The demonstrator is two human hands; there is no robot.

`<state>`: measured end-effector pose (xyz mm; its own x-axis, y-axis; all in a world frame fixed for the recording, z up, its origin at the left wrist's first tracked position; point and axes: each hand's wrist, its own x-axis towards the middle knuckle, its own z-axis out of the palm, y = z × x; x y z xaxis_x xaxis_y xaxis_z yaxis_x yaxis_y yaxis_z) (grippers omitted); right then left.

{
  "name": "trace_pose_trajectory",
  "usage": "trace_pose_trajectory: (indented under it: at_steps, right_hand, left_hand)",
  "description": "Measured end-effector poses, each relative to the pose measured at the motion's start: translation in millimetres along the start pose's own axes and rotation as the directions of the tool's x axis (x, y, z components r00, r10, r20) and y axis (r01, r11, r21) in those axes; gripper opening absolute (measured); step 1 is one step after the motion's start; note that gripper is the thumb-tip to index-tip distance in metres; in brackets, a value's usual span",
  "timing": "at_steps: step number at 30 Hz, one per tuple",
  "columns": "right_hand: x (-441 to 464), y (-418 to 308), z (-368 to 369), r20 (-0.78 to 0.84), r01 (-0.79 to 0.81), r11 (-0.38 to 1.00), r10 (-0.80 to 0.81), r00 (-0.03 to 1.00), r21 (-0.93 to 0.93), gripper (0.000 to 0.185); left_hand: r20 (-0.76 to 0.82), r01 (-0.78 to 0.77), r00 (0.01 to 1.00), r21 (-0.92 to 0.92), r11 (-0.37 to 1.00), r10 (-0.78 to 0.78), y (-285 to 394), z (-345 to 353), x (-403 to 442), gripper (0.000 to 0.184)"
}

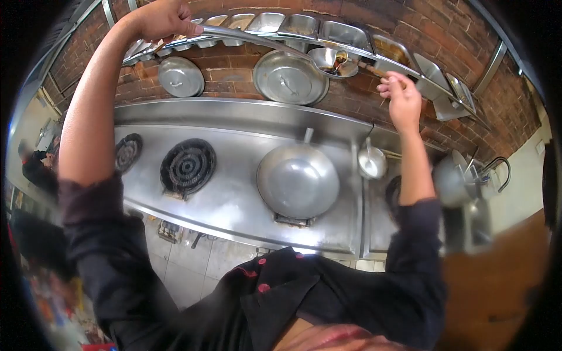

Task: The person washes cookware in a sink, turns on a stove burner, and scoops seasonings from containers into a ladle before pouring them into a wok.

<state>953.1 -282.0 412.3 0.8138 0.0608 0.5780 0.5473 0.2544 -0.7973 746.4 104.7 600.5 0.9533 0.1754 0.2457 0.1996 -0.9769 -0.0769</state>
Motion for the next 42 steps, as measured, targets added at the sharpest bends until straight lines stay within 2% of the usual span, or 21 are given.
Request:
trace_pose_trajectory:
  at_steps: [2, 4, 6, 10, 12, 14, 16, 18, 19, 21, 22, 24, 25, 26, 29, 30, 32, 33, 37, 40, 42]
  right_hand:
    - [-13.1, -1.5, -5.2, 0.302, 0.353, 0.863, -0.250, 0.920, -0.361, 0.022]
    - [-7.1, -13.4, -12.6, 0.309, 0.444, 0.798, -0.337, 0.889, -0.408, 0.022]
    - [14.0, -26.2, -20.8, 0.167, 0.361, 0.883, -0.325, 0.931, -0.299, 0.024]
    - [85.0, -27.3, -47.5, -0.059, 0.264, 0.905, -0.300, 0.952, -0.335, 0.027]
    - [117.2, -19.6, -56.9, -0.108, 0.118, 0.809, -0.218, 0.970, -0.575, 0.029]
    - [146.3, 1.0, -67.2, -0.074, 0.109, 0.720, -0.217, 0.973, -0.685, 0.031]
    - [165.8, 22.0, -70.2, 0.002, 0.183, 0.470, -0.360, 0.933, -0.863, 0.030]
    - [166.5, 28.5, -63.2, -0.023, 0.131, 0.446, -0.323, 0.946, -0.885, 0.027]
    - [164.5, 31.8, -60.5, -0.024, 0.132, 0.447, -0.325, 0.945, -0.885, 0.027]
    - [160.4, 36.0, -56.7, -0.188, -0.051, 0.803, -0.077, 0.979, -0.594, 0.023]
    - [159.5, 34.9, -57.6, -0.184, -0.049, 0.803, -0.076, 0.980, -0.594, 0.023]
    - [157.4, 30.4, -62.2, -0.357, -0.160, 0.973, 0.091, 0.929, -0.168, 0.017]
    - [156.0, 29.1, -64.4, -0.401, -0.117, 0.993, 0.109, 0.910, 0.006, 0.014]
    - [158.1, 29.2, -69.5, -0.398, -0.122, 0.993, 0.114, 0.910, 0.005, 0.014]
    - [164.9, 26.2, -90.1, -0.375, -0.145, 0.926, 0.280, 0.884, 0.349, 0.005]
    - [165.2, 26.9, -98.4, -0.376, -0.148, 0.926, 0.282, 0.883, 0.347, 0.005]
    - [163.3, 24.6, -111.4, -0.202, -0.146, 0.870, 0.268, 0.942, 0.471, 0.006]
    - [160.7, 22.1, -116.4, -0.119, -0.169, 0.856, 0.257, 0.959, 0.488, 0.007]
    - [105.0, -8.7, -93.3, -0.182, -0.128, 0.899, 0.221, 0.958, 0.419, 0.009]
    - [47.4, -19.0, -71.2, -0.142, -0.053, 0.972, 0.087, 0.986, 0.231, 0.014]
    - [12.4, -19.5, -57.1, 0.010, 0.104, 0.974, -0.104, 0.995, -0.200, 0.019]
  left_hand:
    - [0.009, -0.033, 0.999, -0.013, 0.999, 0.033, -4.1, 4.3, 3.2, 0.041]
    - [0.016, -0.068, 0.998, -0.026, 0.997, 0.069, -6.7, 8.5, 5.2, 0.041]
    - [-0.004, -0.065, 0.998, -0.032, 0.997, 0.065, -5.9, 11.6, 7.6, 0.041]
    - [-0.012, -0.040, 0.999, 0.021, 0.999, 0.040, -1.9, 13.8, 14.2, 0.040]
    - [0.027, -0.076, 0.997, 0.006, 0.997, 0.076, 6.3, 8.9, 10.6, 0.038]
    - [0.023, -0.078, 0.997, -0.034, 0.996, 0.078, 15.1, 5.6, 8.2, 0.036]
    - [0.044, -0.021, 0.999, -0.090, 0.996, 0.025, 23.7, 2.6, 6.1, 0.037]
    - [0.037, -0.019, 0.999, -0.050, 0.999, 0.020, 26.4, 3.3, 9.2, 0.038]
    - [0.042, -0.013, 0.999, -0.063, 0.998, 0.016, 26.1, 3.9, 9.6, 0.038]
    - [0.047, -0.003, 0.999, -0.078, 0.997, 0.007, 26.6, 3.6, 10.7, 0.038]
    - [0.053, -0.017, 0.998, -0.067, 0.998, 0.020, 27.1, 3.9, 12.0, 0.038]
    - [0.063, -0.023, 0.998, -0.058, 0.998, 0.026, 27.8, 5.8, 12.5, 0.038]
    - [0.046, -0.033, 0.998, -0.046, 0.998, 0.035, 28.2, 7.2, 12.9, 0.038]
    - [0.032, -0.045, 0.998, -0.034, 0.998, 0.046, 29.7, 8.6, 13.4, 0.038]
    - [0.057, -0.071, 0.996, -0.054, 0.996, 0.074, 31.7, 7.4, 17.6, 0.038]
    - [0.060, -0.071, 0.995, -0.057, 0.996, 0.075, 33.4, 7.8, 19.0, 0.038]
    - [0.043, -0.065, 0.997, -0.049, 0.997, 0.067, 33.7, 9.2, 22.6, 0.040]
    - [0.045, -0.064, 0.997, -0.052, 0.997, 0.067, 33.1, 10.6, 24.7, 0.040]
    - [-0.025, -0.135, 0.991, -0.040, 0.990, 0.134, 32.3, 14.9, 33.0, 0.043]
    - [-0.056, -0.138, 0.989, -0.026, 0.990, 0.136, 35.5, 15.9, 32.4, 0.044]
    - [-0.058, -0.124, 0.991, -0.011, 0.992, 0.123, 39.3, 15.5, 29.7, 0.043]
